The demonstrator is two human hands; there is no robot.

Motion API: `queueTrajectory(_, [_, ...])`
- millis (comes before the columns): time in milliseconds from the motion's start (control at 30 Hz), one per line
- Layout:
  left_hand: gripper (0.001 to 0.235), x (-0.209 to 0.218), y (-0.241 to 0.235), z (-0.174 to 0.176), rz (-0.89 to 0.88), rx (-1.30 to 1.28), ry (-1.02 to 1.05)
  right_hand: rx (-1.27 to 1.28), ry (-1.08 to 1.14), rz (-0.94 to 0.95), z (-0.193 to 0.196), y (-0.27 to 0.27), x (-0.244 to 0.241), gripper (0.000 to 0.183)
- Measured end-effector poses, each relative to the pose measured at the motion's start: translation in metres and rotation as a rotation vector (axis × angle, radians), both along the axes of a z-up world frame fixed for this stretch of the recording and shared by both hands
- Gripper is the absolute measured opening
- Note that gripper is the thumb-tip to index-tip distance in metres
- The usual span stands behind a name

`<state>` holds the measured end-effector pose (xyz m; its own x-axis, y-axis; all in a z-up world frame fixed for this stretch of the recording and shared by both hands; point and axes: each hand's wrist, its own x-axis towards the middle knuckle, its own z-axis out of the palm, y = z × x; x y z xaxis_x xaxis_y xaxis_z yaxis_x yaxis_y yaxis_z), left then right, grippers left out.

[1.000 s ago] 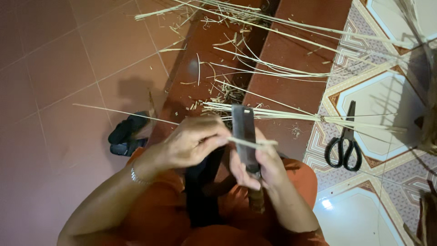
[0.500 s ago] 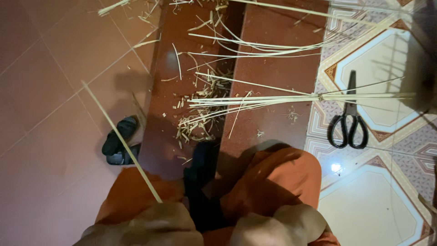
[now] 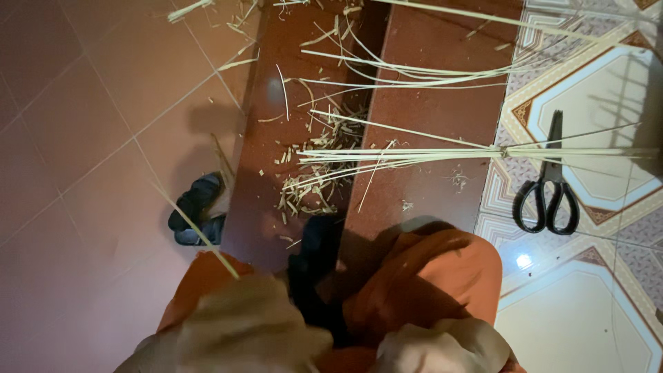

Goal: The person sits on the floor and uses a knife to split long dried sticks into thin strips. They repeatedly hold a stick with one hand and draw the knife along its length to peel off thin layers, accumulating shavings on the floor.

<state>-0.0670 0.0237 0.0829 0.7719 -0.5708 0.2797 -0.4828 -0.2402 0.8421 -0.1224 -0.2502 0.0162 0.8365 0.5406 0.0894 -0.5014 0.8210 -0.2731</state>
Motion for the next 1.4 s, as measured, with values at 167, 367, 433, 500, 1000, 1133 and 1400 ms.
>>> queueTrajectory(167, [0.016, 0.010, -0.002, -0.001, 0.000, 0.029, 0.055, 0.013, 0.020, -0.057, -0.008, -0.004, 0.009, 0.056])
queueTrajectory(367, [0.010, 0.021, -0.002, -0.009, -0.053, -0.015, 0.038, 0.049, 0.013, -0.059, -0.026, -0.010, 0.025, 0.057])
queueTrajectory(433, [0.010, 0.026, 0.001, -0.013, -0.087, -0.041, 0.064, 0.057, -0.048, -0.010, -0.036, -0.016, 0.038, 0.059])
queueTrajectory(500, [0.010, 0.029, 0.001, -0.015, -0.091, -0.041, 0.060, 0.058, -0.147, 0.038, -0.048, -0.020, 0.061, 0.062])
queueTrajectory(1000, [0.014, 0.055, 0.021, -0.038, 0.017, 0.105, 0.057, 0.035, -0.073, 0.003, -0.099, -0.026, 0.138, 0.059])
queueTrajectory(1133, [0.013, 0.056, 0.022, -0.041, 0.019, 0.100, 0.022, 0.114, -0.070, 0.094, -0.119, -0.024, 0.155, 0.056])
queueTrajectory(1400, [0.012, 0.062, 0.034, -0.058, 0.014, 0.056, 0.079, -0.017, 0.049, -0.003, -0.159, -0.035, 0.175, 0.048])
